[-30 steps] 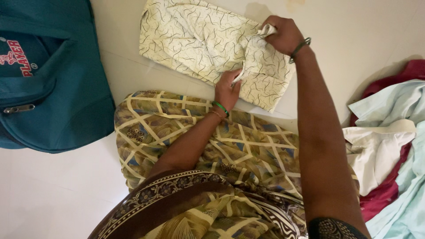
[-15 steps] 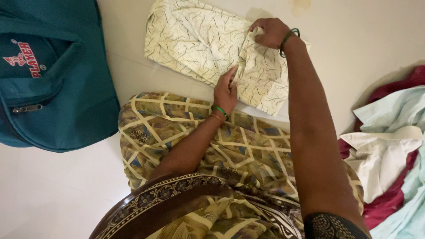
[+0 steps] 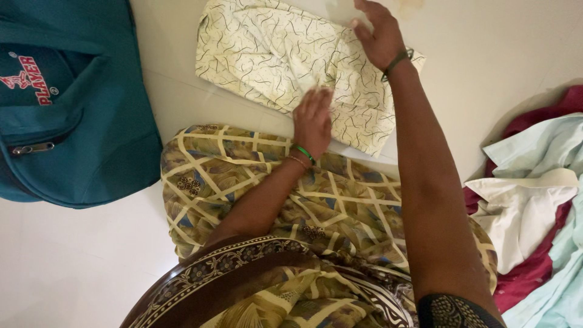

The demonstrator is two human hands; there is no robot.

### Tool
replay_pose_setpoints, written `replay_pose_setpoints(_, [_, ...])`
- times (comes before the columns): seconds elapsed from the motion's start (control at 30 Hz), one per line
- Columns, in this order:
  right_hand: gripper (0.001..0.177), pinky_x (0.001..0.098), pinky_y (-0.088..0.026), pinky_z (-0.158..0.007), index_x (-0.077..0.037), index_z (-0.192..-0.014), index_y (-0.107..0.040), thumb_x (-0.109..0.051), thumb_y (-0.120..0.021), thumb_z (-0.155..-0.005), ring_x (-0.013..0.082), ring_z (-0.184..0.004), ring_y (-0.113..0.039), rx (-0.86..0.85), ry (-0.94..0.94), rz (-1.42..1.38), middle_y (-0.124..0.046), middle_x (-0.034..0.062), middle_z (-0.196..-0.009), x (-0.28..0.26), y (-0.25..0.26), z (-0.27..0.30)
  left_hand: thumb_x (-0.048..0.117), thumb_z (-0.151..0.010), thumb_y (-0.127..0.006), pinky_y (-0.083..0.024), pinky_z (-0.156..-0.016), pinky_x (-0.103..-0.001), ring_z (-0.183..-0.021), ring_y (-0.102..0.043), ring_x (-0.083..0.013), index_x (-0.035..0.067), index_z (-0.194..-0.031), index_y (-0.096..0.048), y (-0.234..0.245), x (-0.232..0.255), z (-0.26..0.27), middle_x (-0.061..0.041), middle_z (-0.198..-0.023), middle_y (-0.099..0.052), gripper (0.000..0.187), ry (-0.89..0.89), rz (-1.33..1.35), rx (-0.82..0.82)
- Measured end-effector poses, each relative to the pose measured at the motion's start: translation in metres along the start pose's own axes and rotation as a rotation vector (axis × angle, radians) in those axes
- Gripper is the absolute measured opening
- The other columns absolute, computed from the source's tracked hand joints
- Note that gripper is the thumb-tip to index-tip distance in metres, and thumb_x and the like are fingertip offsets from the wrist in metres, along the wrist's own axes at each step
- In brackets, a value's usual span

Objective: The person folds a patterned shirt on the floor by smoothing the fabric, folding the sleeves inward, and then folding the body of the shirt into a square.

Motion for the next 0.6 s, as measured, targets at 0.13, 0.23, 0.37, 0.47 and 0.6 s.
replay_pose_setpoints(0.13, [0.048,0.0499,-0.041,-0.121,-0.009,-0.147,-0.059,-0.041,-0.047,-0.113,0.0366,-0.143,-0.051,0.131,0.096,-0.081,-0.058,0.0237,-0.149,-0.002,0.01,0.023,0.005,-0.097,-0.06,-0.023,-0.126,-0.057,-0.161,-0.017,-0.0238,0.024,-0.157,-0.038,-0.007,0.019,0.003,0.001,-0.169,-0.033,0.068,-0.205,-0.159,-0.107])
replay_pose_setpoints(0.23, [0.052,0.0516,-0.033,-0.126,-0.007,-0.149,-0.057,-0.042,-0.036,-0.115,0.0382,-0.149,-0.044,0.125,0.173,0.018,-0.054,0.0211,-0.154,-0.005,0.016,0.043,0.019,-0.1,-0.057,-0.015,-0.122,-0.062,-0.159,-0.007,-0.0232,0.025,-0.161,-0.026,-0.006,0.027,0.0,0.003,-0.171,-0.016,0.068,-0.198,-0.204,-0.299])
replay_pose_setpoints(0.37, [0.054,0.0509,-0.017,-0.128,-0.009,-0.154,-0.048,-0.038,-0.03,-0.112,0.0328,-0.155,-0.03,-0.032,0.165,0.265,-0.042,0.0153,-0.163,-0.008,0.002,0.062,0.032,-0.106,-0.042,-0.003,-0.123,-0.06,-0.157,0.003,-0.021,0.02,-0.164,-0.016,-0.001,0.027,-0.006,0.003,-0.172,-0.001,0.065,-0.083,-0.342,-0.461])
replay_pose_setpoints(0.47, [0.059,0.052,-0.006,-0.128,-0.012,-0.161,-0.036,-0.04,-0.026,-0.111,0.0285,-0.159,-0.016,-0.173,0.157,0.441,-0.028,0.0116,-0.17,-0.008,-0.016,0.061,0.036,-0.107,-0.038,0.001,-0.124,-0.058,-0.158,0.005,-0.0216,0.017,-0.164,-0.014,0.001,0.029,-0.005,0.001,-0.172,-0.001,0.065,-0.013,-0.355,-0.534])
replay_pose_setpoints(0.6, [0.064,0.0514,0.003,-0.125,-0.02,-0.163,-0.024,-0.049,-0.023,-0.105,0.0227,-0.157,-0.001,-0.299,0.051,0.574,-0.012,0.0061,-0.172,-0.006,-0.038,0.051,0.038,-0.106,-0.04,0.0,-0.124,-0.057,-0.158,0.005,-0.0239,0.014,-0.164,-0.013,-0.001,0.028,-0.001,-0.004,-0.173,-0.004,0.069,0.032,-0.393,-0.584])
Point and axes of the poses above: each hand's wrist, its own z-axis away from the middle knuckle, its own y-axis out of the back of the hand, x = y × z, the point moved 3 cm from there along -z, towards the middle knuckle
